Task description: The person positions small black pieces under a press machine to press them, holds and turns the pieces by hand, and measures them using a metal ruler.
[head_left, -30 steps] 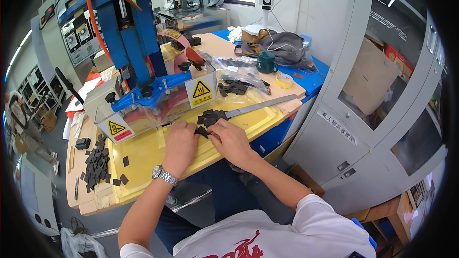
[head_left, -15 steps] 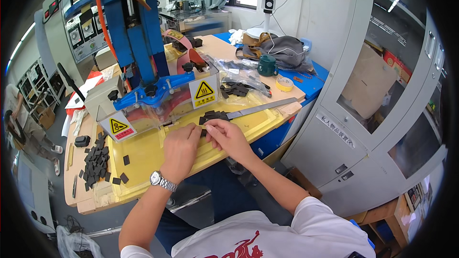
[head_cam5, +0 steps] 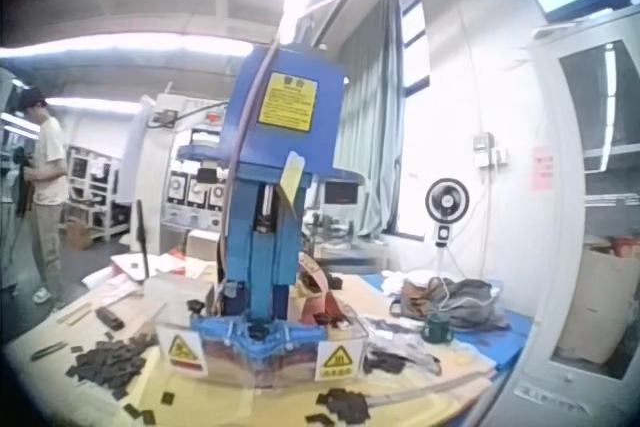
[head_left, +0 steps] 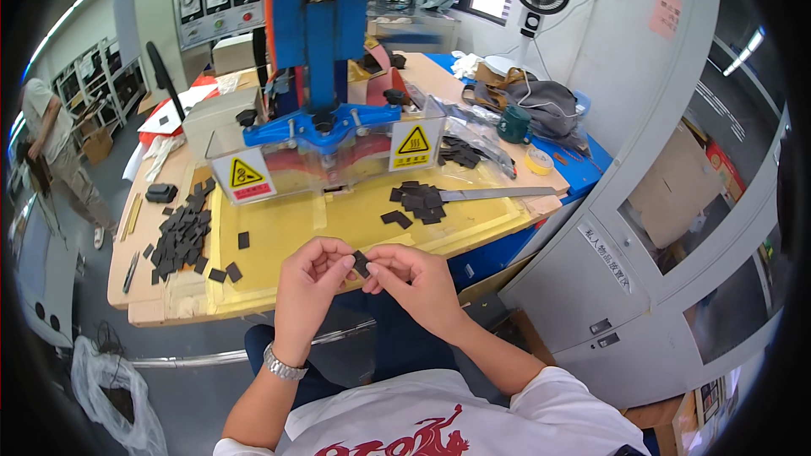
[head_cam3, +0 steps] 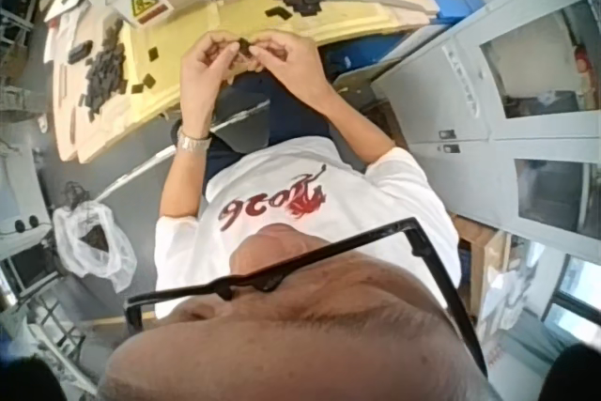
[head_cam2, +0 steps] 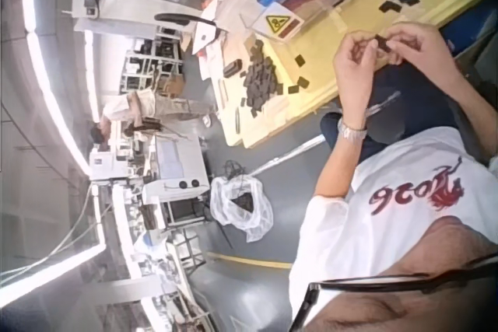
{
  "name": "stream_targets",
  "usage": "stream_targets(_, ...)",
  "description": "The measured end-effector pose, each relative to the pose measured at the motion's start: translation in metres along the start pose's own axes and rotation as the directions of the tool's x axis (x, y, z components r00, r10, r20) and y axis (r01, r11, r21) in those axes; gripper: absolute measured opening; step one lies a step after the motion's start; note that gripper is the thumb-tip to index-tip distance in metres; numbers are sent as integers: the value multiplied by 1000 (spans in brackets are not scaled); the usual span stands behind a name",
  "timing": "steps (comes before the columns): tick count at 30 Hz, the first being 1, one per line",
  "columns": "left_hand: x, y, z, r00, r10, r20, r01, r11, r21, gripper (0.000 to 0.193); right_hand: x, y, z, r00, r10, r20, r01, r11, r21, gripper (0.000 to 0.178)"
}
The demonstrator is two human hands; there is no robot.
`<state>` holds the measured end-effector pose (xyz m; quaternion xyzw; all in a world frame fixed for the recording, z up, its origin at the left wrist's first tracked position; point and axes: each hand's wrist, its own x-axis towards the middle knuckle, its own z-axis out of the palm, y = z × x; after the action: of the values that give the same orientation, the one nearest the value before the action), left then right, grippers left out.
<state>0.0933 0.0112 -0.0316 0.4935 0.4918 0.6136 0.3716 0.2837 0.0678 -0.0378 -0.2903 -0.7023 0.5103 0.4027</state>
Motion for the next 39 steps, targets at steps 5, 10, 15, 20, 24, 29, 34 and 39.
stream_targets(5,-6,-1,-18,994,-99,43,104,988,-115,12,-7,6,11,971,144,193,-199,931,305,20)
stream_targets(10,-12,-5,-23,996,-68,53,76,982,-171,12,-10,4,13,949,191,249,-258,927,273,18)
stream_targets(15,-26,-5,-25,995,-88,36,93,978,-185,13,-12,5,16,959,210,192,-255,934,252,16)
stream_targets(20,-39,-11,-28,984,-137,117,145,988,-61,13,-14,5,20,960,206,188,-247,943,224,16)
stream_targets(24,-39,-14,-35,976,-174,128,183,981,-64,13,-14,3,24,955,209,212,-252,947,200,16)
stream_targets(29,-39,-13,-40,962,-193,195,215,972,-98,11,-10,1,24,970,171,175,-211,947,242,16)
stream_targets(34,-40,-15,-38,967,-182,181,207,969,-134,11,-11,2,18,959,191,210,-240,941,238,15)
stream_targets(39,-41,-17,-38,983,-155,95,170,967,-189,10,-11,2,19,947,221,232,-273,937,220,13)
